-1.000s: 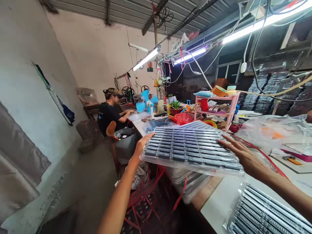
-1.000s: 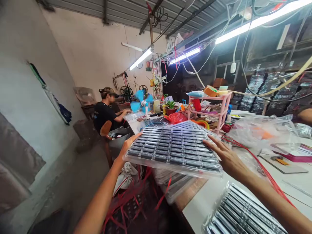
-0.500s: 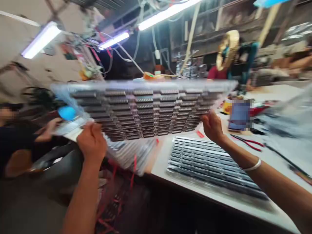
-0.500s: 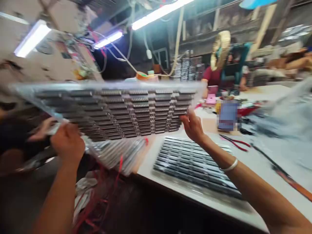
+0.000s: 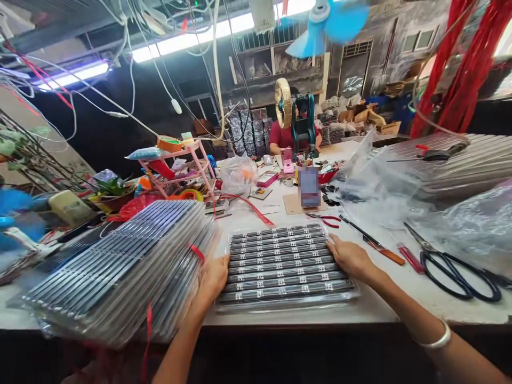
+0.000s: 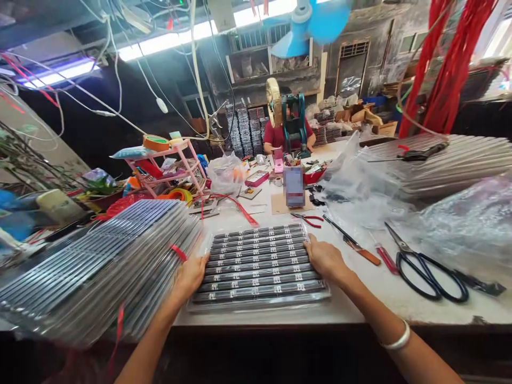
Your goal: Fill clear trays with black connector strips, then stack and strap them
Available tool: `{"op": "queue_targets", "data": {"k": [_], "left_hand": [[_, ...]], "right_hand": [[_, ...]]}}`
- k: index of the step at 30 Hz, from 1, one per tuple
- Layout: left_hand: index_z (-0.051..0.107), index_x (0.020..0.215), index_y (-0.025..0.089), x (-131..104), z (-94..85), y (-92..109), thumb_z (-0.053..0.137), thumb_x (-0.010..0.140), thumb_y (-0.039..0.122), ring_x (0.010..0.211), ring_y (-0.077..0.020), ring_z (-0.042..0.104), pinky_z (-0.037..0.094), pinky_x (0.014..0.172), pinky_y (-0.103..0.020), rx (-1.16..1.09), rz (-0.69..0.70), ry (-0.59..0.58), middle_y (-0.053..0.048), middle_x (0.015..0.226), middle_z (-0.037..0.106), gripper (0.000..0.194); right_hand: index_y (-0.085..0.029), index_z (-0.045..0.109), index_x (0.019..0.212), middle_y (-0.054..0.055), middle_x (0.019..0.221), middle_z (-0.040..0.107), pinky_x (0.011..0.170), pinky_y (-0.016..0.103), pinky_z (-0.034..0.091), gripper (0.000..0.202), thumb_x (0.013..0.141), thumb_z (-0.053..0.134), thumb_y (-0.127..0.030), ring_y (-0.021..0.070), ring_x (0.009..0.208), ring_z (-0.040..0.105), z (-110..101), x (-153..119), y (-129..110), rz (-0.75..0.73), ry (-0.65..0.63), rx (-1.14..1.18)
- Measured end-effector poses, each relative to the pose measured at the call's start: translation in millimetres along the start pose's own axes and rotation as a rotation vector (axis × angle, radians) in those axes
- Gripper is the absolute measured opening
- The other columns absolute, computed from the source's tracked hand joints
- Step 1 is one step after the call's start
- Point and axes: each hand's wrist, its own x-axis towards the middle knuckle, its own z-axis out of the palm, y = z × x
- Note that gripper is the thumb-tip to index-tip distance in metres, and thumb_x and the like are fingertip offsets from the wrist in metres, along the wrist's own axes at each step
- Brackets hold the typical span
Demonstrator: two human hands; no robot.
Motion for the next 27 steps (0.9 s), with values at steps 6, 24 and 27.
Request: {"op": "queue_targets", "data": {"k": [6, 24, 27], "left_hand": [[0.067, 0.078, 0.018, 0, 8.2, -17, 0.04, 0.082, 0.054, 0.079, -0.0231, 0.065, 0.049, 0.072, -0.031, -0.35, -0.038, -0.106, -0.007, 0.078, 0.07, 0.046], [0.064, 0.112, 0.015, -12, 6.8, -30, 0.079, 0.058, 0.05, 0.084, -0.0233, 0.067, 0.053, 0.075, -0.034, -1.192, -0.398, -0.296, -0.007, 0.09, 0.073, 0.066], [0.062, 0.117, 0.013, -17, 5.0, -33, 0.079, 0.058, 0.048, 0.088, -0.0229, 0.066, 0.05, 0.078, -0.033, -1.179, -0.417, -0.266, -0.008, 0.092, 0.073, 0.071]], "right_hand": [[-0.015, 0.05, 0.131, 0.012, 0.109, 0.068, 0.078, 0.037, 0.051, 0.058, 0.095, 0.018, -0.046, 0.0261, 0.099, 0.065, 15, -22, 15, 0.002, -0.041, 0.02], [-0.011, 0.047, 0.136, 0.014, 0.104, 0.069, 0.081, 0.045, 0.051, 0.068, 0.091, 0.021, -0.054, 0.0321, 0.1, 0.064, 19, -48, 11, 0.154, -0.029, 0.16], [-0.011, 0.046, 0.136, 0.015, 0.114, 0.065, 0.086, 0.047, 0.05, 0.066, 0.09, 0.022, -0.052, 0.0317, 0.105, 0.061, 14, -52, 10, 0.118, -0.023, 0.1]]}}
